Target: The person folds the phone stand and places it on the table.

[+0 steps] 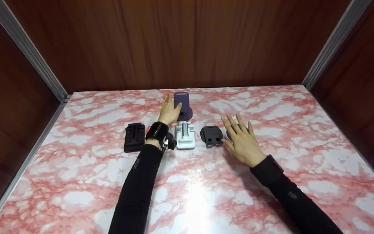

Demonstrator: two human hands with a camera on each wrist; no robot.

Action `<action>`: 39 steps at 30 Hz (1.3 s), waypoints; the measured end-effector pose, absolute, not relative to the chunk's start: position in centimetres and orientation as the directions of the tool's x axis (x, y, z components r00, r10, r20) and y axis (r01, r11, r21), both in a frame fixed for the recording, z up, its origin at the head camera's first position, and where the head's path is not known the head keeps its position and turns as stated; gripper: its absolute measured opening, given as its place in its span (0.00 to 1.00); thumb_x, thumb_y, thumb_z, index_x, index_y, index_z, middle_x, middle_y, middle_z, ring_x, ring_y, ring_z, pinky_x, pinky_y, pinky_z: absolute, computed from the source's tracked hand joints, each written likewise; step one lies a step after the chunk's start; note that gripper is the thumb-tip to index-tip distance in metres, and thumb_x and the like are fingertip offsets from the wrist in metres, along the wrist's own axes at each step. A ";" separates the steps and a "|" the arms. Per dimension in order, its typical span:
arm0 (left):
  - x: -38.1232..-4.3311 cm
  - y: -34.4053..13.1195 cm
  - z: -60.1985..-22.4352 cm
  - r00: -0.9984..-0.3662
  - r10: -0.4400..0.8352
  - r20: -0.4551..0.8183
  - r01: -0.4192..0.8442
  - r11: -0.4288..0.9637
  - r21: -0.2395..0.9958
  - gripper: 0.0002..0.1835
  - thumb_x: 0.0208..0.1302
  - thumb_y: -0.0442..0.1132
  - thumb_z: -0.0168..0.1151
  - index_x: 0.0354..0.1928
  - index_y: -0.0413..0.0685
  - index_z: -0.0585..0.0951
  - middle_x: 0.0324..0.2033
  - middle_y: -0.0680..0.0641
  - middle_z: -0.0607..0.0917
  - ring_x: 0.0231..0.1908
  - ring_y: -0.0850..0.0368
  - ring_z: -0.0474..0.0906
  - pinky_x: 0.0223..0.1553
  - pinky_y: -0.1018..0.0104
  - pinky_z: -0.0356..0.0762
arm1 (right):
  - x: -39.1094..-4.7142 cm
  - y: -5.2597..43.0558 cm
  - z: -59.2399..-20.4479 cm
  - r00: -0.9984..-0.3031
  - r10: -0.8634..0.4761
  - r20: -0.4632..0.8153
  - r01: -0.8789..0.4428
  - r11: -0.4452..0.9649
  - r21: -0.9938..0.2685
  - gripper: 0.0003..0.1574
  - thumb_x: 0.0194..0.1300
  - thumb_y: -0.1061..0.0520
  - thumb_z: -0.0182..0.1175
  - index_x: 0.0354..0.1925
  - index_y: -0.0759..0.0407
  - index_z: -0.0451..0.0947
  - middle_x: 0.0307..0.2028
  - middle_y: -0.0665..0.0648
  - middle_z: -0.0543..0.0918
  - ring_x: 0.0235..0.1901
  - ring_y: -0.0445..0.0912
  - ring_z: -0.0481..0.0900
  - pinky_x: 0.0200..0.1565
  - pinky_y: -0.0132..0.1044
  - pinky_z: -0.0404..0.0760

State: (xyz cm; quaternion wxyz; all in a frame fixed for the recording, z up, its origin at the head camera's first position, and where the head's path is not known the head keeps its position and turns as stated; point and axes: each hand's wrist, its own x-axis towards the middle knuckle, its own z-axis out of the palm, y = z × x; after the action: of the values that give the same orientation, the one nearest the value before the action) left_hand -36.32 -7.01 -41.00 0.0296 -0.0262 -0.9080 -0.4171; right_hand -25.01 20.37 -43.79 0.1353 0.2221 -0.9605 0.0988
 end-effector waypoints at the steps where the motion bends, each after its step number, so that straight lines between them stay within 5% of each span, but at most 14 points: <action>1: -36.5 -7.0 -41.2 -0.997 -0.003 0.074 0.056 0.632 0.773 0.37 0.75 0.42 0.49 0.76 0.32 0.48 0.70 0.29 0.64 0.71 0.40 0.61 0.76 0.56 0.55 | -25.0 20.4 -43.8 -0.862 -0.403 0.307 -0.457 0.880 -0.130 0.43 0.73 0.46 0.54 0.78 0.56 0.50 0.78 0.59 0.50 0.77 0.61 0.44 0.71 0.71 0.47; 6: -37.5 -7.4 -41.9 -0.988 -0.104 0.110 0.045 0.491 0.870 0.27 0.70 0.32 0.56 0.69 0.33 0.66 0.56 0.30 0.80 0.57 0.41 0.79 0.64 0.58 0.75 | -24.9 20.3 -43.7 -0.858 -0.410 0.308 -0.466 0.874 -0.137 0.44 0.73 0.46 0.54 0.78 0.55 0.49 0.78 0.59 0.51 0.77 0.61 0.44 0.71 0.72 0.49; 12: -38.4 -7.5 -42.7 -0.974 -0.167 0.155 0.086 0.360 0.929 0.18 0.64 0.29 0.63 0.55 0.30 0.80 0.48 0.31 0.85 0.50 0.42 0.83 0.55 0.61 0.81 | -24.8 20.5 -43.6 -0.865 -0.412 0.286 -0.462 0.876 -0.138 0.44 0.74 0.46 0.53 0.78 0.54 0.47 0.78 0.59 0.50 0.77 0.60 0.43 0.71 0.71 0.48; 22: -39.0 -7.5 -43.2 -0.971 -0.175 0.165 0.088 0.382 0.920 0.10 0.62 0.29 0.65 0.44 0.30 0.82 0.43 0.33 0.86 0.44 0.45 0.83 0.50 0.63 0.82 | -24.7 20.3 -43.9 -0.866 -0.418 0.275 -0.463 0.877 -0.125 0.44 0.74 0.46 0.53 0.78 0.55 0.47 0.78 0.60 0.49 0.77 0.61 0.44 0.71 0.71 0.49; 29: -38.8 -7.7 -43.1 -0.958 -0.178 0.227 0.159 0.331 0.930 0.09 0.62 0.30 0.67 0.42 0.31 0.84 0.38 0.34 0.87 0.31 0.58 0.81 0.32 0.73 0.84 | -24.8 20.1 -43.9 -0.856 -0.427 0.292 -0.478 0.868 -0.132 0.44 0.73 0.46 0.54 0.78 0.57 0.49 0.78 0.61 0.51 0.76 0.62 0.48 0.70 0.72 0.51; 39: -37.4 -7.2 -39.9 -0.924 -0.158 0.348 0.308 0.230 0.923 0.11 0.61 0.32 0.68 0.44 0.32 0.84 0.38 0.35 0.88 0.31 0.62 0.79 0.32 0.73 0.84 | -24.6 20.0 -43.3 -0.868 -0.424 0.260 -0.472 0.866 -0.165 0.44 0.74 0.46 0.53 0.78 0.55 0.48 0.78 0.60 0.50 0.77 0.62 0.47 0.71 0.70 0.51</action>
State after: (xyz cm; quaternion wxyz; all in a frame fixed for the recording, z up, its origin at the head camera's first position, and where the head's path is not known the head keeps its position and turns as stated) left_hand -37.44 -7.17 -39.89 0.1882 -0.0494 -0.7612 -0.6186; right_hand -24.61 19.97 -43.27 0.1081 0.2334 -0.9598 0.1123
